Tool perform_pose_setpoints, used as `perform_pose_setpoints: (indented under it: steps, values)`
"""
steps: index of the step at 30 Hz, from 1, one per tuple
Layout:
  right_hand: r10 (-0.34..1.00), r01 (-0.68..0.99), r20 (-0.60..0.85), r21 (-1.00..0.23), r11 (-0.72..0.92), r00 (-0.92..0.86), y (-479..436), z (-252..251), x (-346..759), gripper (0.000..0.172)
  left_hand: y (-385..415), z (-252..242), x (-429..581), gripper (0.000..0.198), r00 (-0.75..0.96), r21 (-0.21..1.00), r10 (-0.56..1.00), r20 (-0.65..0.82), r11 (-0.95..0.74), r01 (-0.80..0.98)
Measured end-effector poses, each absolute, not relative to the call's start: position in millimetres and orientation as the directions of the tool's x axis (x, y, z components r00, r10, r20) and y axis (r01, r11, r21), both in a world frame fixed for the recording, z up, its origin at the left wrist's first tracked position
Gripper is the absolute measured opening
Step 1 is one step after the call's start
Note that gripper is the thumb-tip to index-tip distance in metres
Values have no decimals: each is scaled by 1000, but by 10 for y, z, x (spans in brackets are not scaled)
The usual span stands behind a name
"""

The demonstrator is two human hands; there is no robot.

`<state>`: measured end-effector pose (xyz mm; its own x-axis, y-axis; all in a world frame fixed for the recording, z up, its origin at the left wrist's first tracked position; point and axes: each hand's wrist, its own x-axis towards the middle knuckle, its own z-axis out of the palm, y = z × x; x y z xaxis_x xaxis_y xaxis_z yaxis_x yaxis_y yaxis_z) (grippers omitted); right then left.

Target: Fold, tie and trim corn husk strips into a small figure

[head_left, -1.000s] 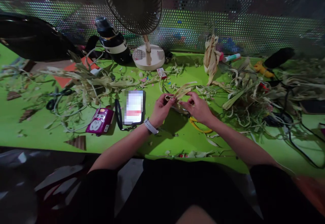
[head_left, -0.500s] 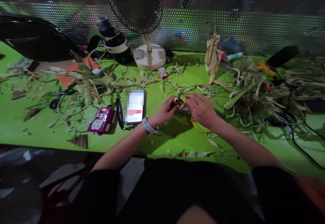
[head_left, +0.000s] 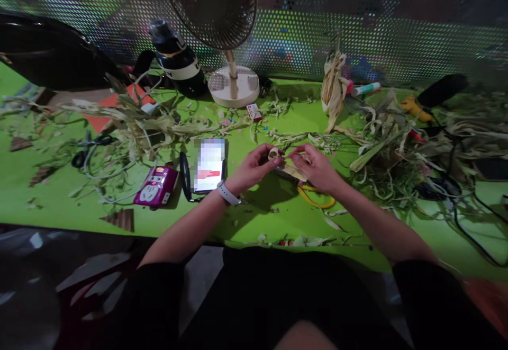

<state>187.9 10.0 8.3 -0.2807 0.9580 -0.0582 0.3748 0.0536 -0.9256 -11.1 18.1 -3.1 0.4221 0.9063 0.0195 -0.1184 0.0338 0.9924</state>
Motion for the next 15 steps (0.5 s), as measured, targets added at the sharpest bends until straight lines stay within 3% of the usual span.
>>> perform_pose_setpoints:
  steps: [5, 8, 12, 15]
  values:
    - [777, 331, -296, -936, -120, -556, 177, 328, 2066, 48, 268, -26, -195, 40, 432, 963, 895, -113, 206, -175]
    - [686, 350, -366, -921, -170, -629, 167, 457, 2126, 59, 296, -44, -217, 45, 414, 952, 900, -140, 236, -192]
    - [770, 300, -313, -940, -165, -556, 161, 503, 2155, 70, 326, -71, -230, 44, 410, 947, 894, -179, 270, -176]
    - [819, 215, -233, -967, -138, -524, 156, 493, 2163, 55, 339, -88, -235, 42, 389, 939, 895, -220, 302, -163]
